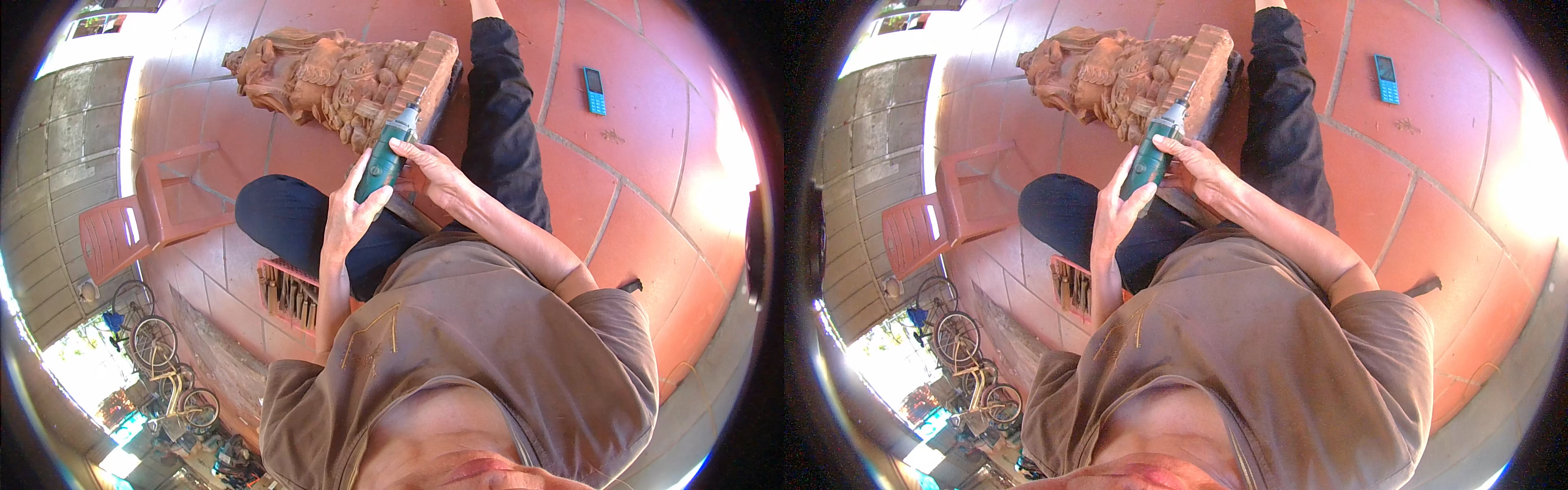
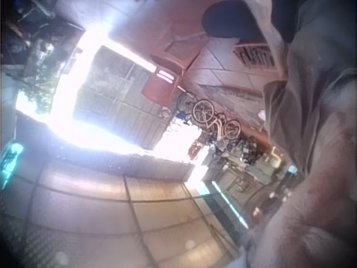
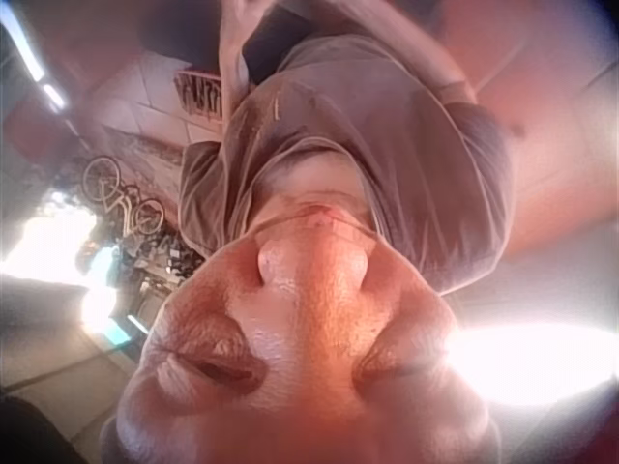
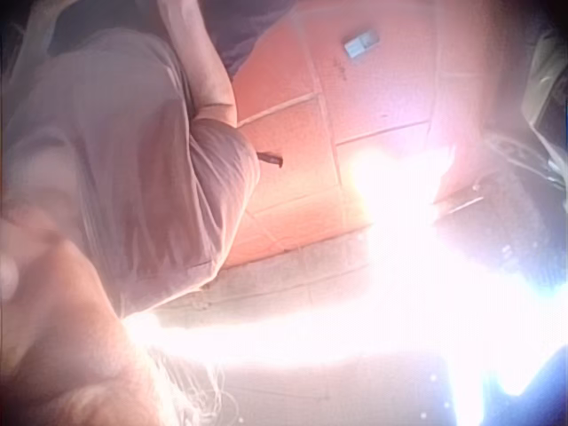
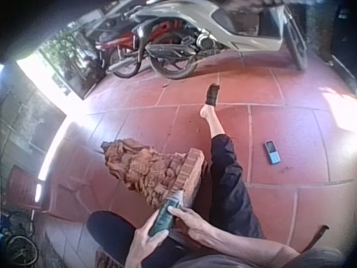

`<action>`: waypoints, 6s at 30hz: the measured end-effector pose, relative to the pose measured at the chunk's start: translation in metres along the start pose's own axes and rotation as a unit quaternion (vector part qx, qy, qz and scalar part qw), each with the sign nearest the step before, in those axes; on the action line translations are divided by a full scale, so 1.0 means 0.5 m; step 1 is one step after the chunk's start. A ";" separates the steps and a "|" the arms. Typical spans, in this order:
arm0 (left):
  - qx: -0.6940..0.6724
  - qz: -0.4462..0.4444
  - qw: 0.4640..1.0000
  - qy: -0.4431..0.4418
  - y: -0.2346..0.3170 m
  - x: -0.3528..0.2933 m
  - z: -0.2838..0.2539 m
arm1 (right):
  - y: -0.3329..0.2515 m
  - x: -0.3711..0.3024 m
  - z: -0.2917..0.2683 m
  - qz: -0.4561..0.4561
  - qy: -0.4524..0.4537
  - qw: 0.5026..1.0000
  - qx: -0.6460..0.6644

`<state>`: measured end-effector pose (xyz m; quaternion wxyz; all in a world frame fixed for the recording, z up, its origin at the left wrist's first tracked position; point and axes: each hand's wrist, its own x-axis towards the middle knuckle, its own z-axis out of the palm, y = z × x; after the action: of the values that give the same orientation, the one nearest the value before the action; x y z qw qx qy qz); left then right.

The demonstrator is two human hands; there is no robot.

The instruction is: The person uses a handheld rotary tool to carve details into a wooden sculpture of a seated figure. They hold the tool with both hands and guide it along the surface of the wood, removing material to refine the design.

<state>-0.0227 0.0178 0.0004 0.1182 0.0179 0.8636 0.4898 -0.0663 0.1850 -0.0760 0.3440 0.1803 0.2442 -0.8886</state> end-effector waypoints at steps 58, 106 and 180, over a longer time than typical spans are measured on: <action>-0.027 -0.042 0.999 0.017 0.001 0.003 -0.006 | 0.016 0.035 0.005 0.001 0.001 1.000 -0.021; -0.032 -0.018 0.998 0.056 -0.022 0.000 0.010 | 0.010 0.039 0.013 0.002 0.019 0.999 -0.036; 0.004 0.005 1.000 0.013 -0.012 -0.009 0.017 | 0.007 -0.007 -0.002 -0.010 0.004 1.000 0.017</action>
<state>-0.0160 0.0213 -0.0079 0.1040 0.0161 0.8668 0.4874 -0.0612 0.1851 -0.0762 0.3309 0.1867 0.2326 -0.8953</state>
